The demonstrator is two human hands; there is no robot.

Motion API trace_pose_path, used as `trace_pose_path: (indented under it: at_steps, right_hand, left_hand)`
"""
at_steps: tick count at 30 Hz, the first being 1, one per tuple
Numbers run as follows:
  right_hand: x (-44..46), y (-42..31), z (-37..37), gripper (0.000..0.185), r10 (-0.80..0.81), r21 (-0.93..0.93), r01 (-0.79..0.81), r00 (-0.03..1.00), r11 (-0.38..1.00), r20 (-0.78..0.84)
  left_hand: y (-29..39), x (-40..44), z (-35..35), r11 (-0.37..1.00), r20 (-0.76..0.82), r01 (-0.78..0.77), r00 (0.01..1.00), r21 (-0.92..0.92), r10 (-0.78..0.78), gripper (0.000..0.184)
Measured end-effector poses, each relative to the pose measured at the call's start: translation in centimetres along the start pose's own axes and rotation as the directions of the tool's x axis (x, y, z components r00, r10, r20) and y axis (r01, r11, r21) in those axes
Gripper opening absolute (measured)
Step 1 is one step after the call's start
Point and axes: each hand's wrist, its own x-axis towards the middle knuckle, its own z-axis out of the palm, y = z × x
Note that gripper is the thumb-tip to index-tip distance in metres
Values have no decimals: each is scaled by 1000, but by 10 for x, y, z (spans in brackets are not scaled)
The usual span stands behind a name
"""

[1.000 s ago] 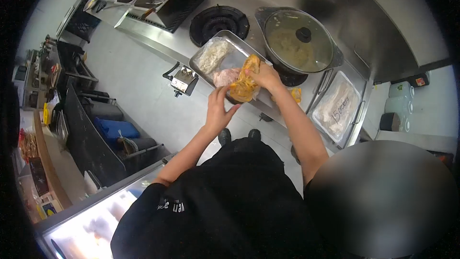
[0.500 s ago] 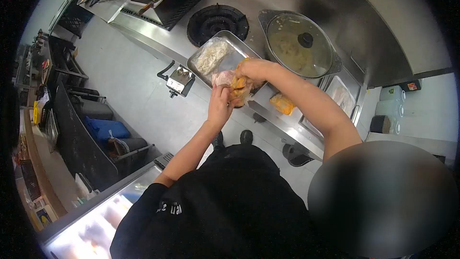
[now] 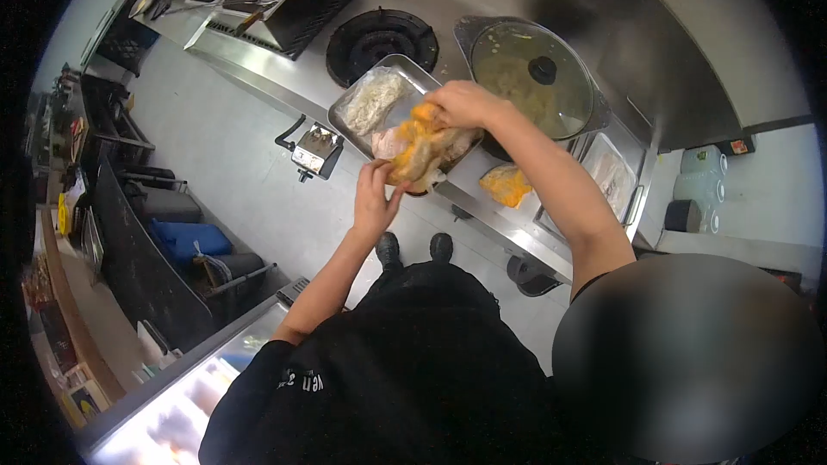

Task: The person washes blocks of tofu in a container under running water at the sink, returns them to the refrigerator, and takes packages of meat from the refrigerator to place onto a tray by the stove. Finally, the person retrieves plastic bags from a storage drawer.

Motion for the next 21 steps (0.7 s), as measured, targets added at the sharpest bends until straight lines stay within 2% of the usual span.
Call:
trace_pose_path:
  at_steps: [2,4,6,7,8,9,10,11,13,14,16,21]
  right_hand:
    - [-16,-2,-18,30,178,7,-178,978,984,-113]
    - [-41,-5,-30,33,179,43,-174,971,984,-156]
    - [-74,-20,-39,34,355,244,-301,908,922,-221]
    - [-89,-11,-29,30,361,325,-267,890,907,-278]
    - [-106,-5,-18,30,367,328,-271,887,905,-281]
    - [-123,0,-6,31,477,584,-236,826,777,-301]
    - [-141,2,4,32,585,790,-159,759,592,-286]
    - [-160,1,11,32,593,792,-161,752,589,-288]
    - [-197,-5,27,32,718,887,-239,682,395,-136]
    - [-212,-6,40,32,728,890,-239,672,388,-136]
    - [-236,-4,77,29,883,969,-243,464,48,73]
    - [-277,6,151,30,935,955,-292,323,-45,142]
  left_hand:
    - [-6,3,2,998,-27,47,998,-38,-48,33]
    - [-10,10,3,992,-48,93,994,-80,-97,32]
    - [-11,20,4,997,-27,65,997,-38,-66,30]
    - [-9,24,5,998,-32,63,997,-26,-64,30]
    - [-10,26,5,998,-27,58,998,-27,-58,30]
    - [-12,27,6,994,-5,102,995,-39,-102,30]
    - [-14,27,8,988,18,146,989,-50,-146,30]
    - [-17,29,10,989,0,135,991,-56,-136,30]
    - [-17,29,10,989,9,139,990,-41,-139,30]
    - [-16,30,9,988,8,151,989,-22,-151,30]
    - [-15,31,8,993,30,115,993,-21,-114,31]
    - [-4,34,3,997,76,71,994,40,-74,37]
